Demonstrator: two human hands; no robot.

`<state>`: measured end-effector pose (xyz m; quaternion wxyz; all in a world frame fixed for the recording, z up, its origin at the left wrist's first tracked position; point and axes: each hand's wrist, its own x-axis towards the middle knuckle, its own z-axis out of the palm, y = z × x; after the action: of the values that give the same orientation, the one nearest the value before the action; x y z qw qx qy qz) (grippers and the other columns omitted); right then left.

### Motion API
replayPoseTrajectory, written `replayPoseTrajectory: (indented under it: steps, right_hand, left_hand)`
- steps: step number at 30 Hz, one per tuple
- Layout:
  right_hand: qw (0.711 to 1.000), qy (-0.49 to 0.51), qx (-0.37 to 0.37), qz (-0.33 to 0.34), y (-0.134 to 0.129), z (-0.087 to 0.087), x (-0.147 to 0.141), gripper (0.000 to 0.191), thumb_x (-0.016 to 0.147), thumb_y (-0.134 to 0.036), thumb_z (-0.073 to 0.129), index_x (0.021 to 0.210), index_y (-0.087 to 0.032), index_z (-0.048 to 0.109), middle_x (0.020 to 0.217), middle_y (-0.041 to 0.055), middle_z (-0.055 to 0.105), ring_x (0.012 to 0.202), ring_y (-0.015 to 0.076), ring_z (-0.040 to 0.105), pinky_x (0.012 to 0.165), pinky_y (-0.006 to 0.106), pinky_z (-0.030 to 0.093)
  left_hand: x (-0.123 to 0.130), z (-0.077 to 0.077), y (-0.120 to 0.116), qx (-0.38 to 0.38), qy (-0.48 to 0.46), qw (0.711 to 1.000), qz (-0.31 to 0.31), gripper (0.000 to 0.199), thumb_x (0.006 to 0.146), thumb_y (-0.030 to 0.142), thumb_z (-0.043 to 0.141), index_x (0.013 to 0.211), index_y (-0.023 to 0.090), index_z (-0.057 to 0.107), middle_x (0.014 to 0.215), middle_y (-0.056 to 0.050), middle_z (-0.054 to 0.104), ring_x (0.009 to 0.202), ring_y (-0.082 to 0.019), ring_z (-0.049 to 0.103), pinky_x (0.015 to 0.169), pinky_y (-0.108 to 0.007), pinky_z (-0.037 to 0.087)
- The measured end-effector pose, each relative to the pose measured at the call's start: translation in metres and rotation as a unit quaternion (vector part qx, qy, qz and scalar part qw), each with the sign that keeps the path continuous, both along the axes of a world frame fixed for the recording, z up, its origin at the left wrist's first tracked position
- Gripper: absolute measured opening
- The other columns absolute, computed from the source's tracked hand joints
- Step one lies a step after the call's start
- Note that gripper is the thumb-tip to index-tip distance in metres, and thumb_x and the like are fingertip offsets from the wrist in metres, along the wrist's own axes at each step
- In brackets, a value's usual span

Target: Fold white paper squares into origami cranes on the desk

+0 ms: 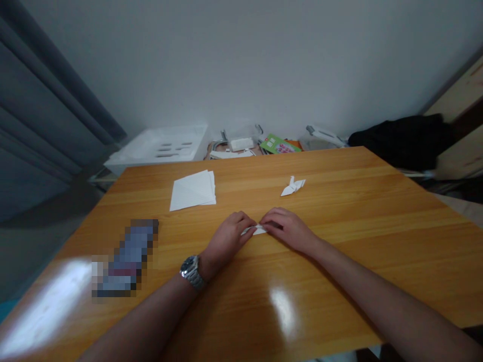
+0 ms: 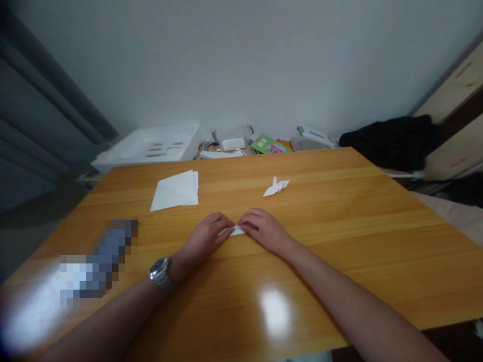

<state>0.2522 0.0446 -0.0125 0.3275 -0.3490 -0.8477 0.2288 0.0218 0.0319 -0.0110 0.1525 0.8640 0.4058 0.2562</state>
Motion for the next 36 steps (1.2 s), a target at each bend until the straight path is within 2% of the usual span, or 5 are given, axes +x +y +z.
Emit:
replayPoseTrajectory:
  steps: [6, 10, 17, 30, 36]
  right_hand:
    - [1.000, -0.006, 0.003, -0.006, 0.000, -0.003, -0.001, 0.007, 0.093, -0.019, 0.067, 0.099, -0.019, 0.070, 0.096, 0.0074, 0.066, 0.092, 0.0211, 0.061, 0.082, 0.035, 0.050]
    - [1.000, -0.012, 0.000, -0.008, -0.001, -0.005, -0.001, 0.003, 0.094, -0.019, 0.066, 0.093, -0.019, 0.069, 0.095, 0.0068, 0.065, 0.092, 0.0208, 0.061, 0.082, 0.034, 0.049]
    - [0.999, -0.027, 0.014, -0.012, -0.003, 0.001, -0.007, 0.005, 0.095, -0.019, 0.065, 0.090, -0.018, 0.067, 0.093, 0.0069, 0.065, 0.090, 0.0213, 0.060, 0.079, 0.035, 0.049]
    - [0.999, -0.004, -0.010, -0.034, -0.004, 0.005, 0.002, 0.007, 0.094, -0.022, 0.068, 0.088, -0.019, 0.069, 0.091, 0.0055, 0.064, 0.087, 0.0195, 0.060, 0.077, 0.032, 0.048]
    - [1.000, -0.008, -0.003, -0.024, -0.006, 0.008, -0.003, 0.009, 0.095, -0.026, 0.066, 0.089, -0.019, 0.069, 0.091, 0.0063, 0.065, 0.087, 0.0203, 0.060, 0.076, 0.033, 0.049]
  left_hand:
    - [0.001, 0.001, 0.000, 0.000, 0.000, 1.000, 0.009, 0.012, 0.099, 0.023, 0.057, 0.096, 0.018, 0.068, 0.095, -0.005, 0.065, 0.091, -0.019, 0.060, 0.084, -0.031, 0.048]
    - [0.002, 0.002, -0.001, 0.001, -0.004, 1.000, 0.009, 0.010, 0.098, 0.020, 0.058, 0.094, 0.017, 0.068, 0.095, -0.005, 0.065, 0.090, -0.019, 0.060, 0.083, -0.031, 0.048]
    - [0.003, 0.002, -0.002, -0.006, -0.008, 1.000, -0.010, 0.016, 0.100, 0.028, 0.057, 0.098, 0.018, 0.069, 0.097, -0.006, 0.066, 0.091, -0.019, 0.060, 0.084, -0.031, 0.049]
    - [0.002, 0.004, -0.004, -0.001, -0.037, 0.999, 0.016, 0.010, 0.097, 0.020, 0.059, 0.092, 0.018, 0.067, 0.092, -0.004, 0.064, 0.088, -0.018, 0.059, 0.082, -0.031, 0.047]
    - [0.002, 0.008, -0.005, -0.026, -0.055, 0.998, 0.001, 0.014, 0.099, 0.027, 0.059, 0.095, 0.019, 0.069, 0.095, -0.005, 0.065, 0.090, -0.018, 0.060, 0.083, -0.031, 0.049]
